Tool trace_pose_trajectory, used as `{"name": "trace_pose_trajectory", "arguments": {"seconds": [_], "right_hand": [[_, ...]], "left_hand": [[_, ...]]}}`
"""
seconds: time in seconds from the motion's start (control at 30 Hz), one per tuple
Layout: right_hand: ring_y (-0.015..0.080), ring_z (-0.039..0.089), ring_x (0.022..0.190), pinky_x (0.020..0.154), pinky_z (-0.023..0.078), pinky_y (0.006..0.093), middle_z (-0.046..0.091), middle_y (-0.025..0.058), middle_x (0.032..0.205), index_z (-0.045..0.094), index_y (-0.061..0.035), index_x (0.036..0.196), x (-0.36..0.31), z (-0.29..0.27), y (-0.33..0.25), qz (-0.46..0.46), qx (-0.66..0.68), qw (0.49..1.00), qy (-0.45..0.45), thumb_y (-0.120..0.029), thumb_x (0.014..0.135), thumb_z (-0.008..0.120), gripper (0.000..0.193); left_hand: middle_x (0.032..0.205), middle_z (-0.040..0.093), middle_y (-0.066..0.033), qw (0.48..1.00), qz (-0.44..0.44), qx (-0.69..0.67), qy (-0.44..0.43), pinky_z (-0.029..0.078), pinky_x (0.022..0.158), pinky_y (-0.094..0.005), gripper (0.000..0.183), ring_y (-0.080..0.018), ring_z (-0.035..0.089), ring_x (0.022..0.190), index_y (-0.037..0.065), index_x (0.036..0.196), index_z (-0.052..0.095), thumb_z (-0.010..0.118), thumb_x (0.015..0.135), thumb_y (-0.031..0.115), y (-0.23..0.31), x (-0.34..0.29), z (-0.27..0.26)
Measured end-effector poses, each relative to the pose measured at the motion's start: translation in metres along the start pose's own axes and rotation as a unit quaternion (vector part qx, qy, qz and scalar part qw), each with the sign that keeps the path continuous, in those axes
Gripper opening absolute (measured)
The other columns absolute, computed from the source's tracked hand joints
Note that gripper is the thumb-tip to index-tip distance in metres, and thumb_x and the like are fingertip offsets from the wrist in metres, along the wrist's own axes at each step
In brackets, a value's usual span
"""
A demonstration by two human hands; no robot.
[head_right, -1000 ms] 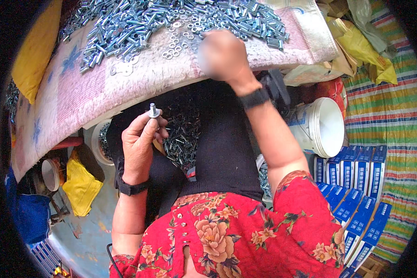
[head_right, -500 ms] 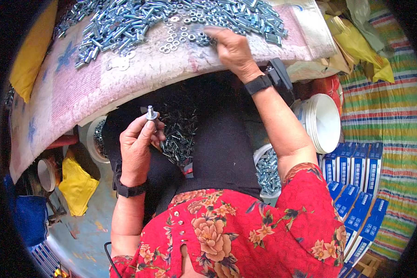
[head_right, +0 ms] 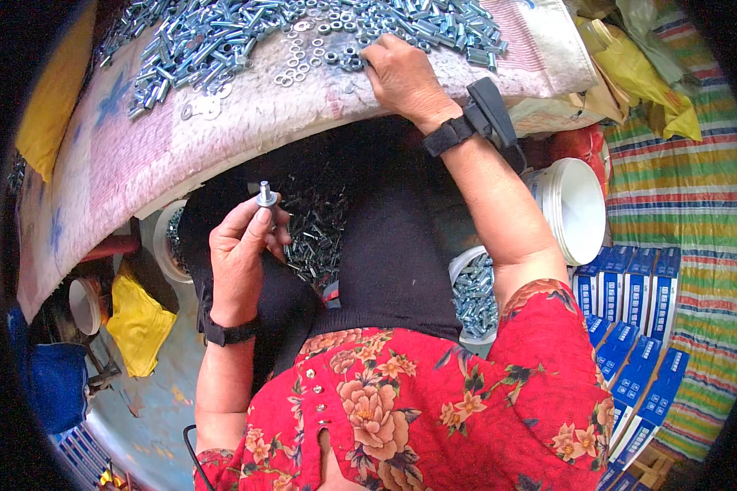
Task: Manually assemble washers and nuts onto bolts and sort them into bins.
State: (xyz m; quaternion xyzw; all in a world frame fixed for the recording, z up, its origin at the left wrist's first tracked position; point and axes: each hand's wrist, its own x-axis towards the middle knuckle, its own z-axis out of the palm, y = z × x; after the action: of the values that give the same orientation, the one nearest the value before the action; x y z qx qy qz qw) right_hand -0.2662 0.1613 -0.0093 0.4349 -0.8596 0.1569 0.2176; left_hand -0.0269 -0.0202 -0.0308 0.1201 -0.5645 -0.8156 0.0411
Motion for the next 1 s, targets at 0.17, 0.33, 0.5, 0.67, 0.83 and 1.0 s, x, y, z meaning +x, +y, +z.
{"name": "trace_pose_trajectory", "arguments": {"seconds": [0.17,0.33,0.5,0.67,0.83,1.0], "right_hand": [[0.0313,0.058,0.081,0.068,0.048,0.0366,0.058,0.0154,0.086,0.056,-0.0011,0.087,-0.005,-0.015,-0.013,0.014,0.054,0.998,0.025,-0.009,0.077,0.058,0.013],[0.0222,0.060,0.079,0.071,0.047,0.0291,0.061,0.0105,0.086,0.062,-0.0020,0.092,-0.011,-0.052,-0.092,-0.038,0.398,0.913,-0.085,-0.003,0.074,0.062,0.018],[0.0214,0.061,0.079,0.069,0.048,0.0276,0.061,0.0097,0.085,0.062,-0.0024,0.092,-0.017,-0.046,-0.110,-0.056,0.437,0.893,-0.091,0.001,0.072,0.064,0.020],[0.0212,0.061,0.077,0.067,0.048,0.0283,0.062,0.0099,0.085,0.063,-0.0022,0.091,-0.016,-0.047,-0.113,-0.076,0.439,0.890,-0.102,-0.001,0.071,0.066,0.020],[0.0232,0.061,0.069,0.061,0.047,0.0301,0.061,0.0121,0.077,0.062,-0.0021,0.084,-0.014,-0.054,-0.118,-0.043,0.378,0.916,-0.132,-0.012,0.073,0.067,0.015],[0.0289,0.058,0.056,0.047,0.043,0.0353,0.056,0.0146,0.061,0.057,-0.0048,0.064,-0.018,-0.045,-0.131,-0.028,0.210,0.973,-0.089,-0.024,0.074,0.067,0.024]], "left_hand": [[0.083,0.064,-0.0062,0.999,0.015,0.027,-0.017,0.042,0.054,-0.0191,0.023,-0.0077,0.055,0.063,0.001,0.104,0.060,0.055,0.088,0.016,0.001,0.006,0.004],[0.085,0.064,-0.0058,0.998,0.000,0.051,-0.038,0.042,0.057,-0.0188,0.024,-0.0078,0.057,0.066,0.002,0.106,0.060,0.054,0.089,0.018,0.010,0.006,0.008],[0.085,0.064,-0.0046,0.998,0.010,0.034,-0.044,0.044,0.059,-0.0197,0.023,-0.0077,0.057,0.066,0.002,0.106,0.061,0.056,0.088,0.016,0.012,0.004,0.010],[0.085,0.064,-0.0034,0.993,0.053,0.093,-0.046,0.044,0.059,-0.0194,0.021,-0.0069,0.056,0.066,0.002,0.104,0.062,0.058,0.086,0.011,0.016,0.001,0.007],[0.080,0.063,-0.0021,0.984,0.094,0.147,-0.028,0.044,0.057,-0.0197,0.019,-0.0064,0.056,0.065,0.002,0.103,0.063,0.059,0.085,0.008,0.013,0.001,0.005],[0.076,0.060,-0.0020,0.977,0.124,0.173,-0.016,0.045,0.057,-0.0198,0.017,-0.0067,0.056,0.065,0.000,0.101,0.063,0.058,0.085,0.006,0.012,-0.001,0.008]]}}
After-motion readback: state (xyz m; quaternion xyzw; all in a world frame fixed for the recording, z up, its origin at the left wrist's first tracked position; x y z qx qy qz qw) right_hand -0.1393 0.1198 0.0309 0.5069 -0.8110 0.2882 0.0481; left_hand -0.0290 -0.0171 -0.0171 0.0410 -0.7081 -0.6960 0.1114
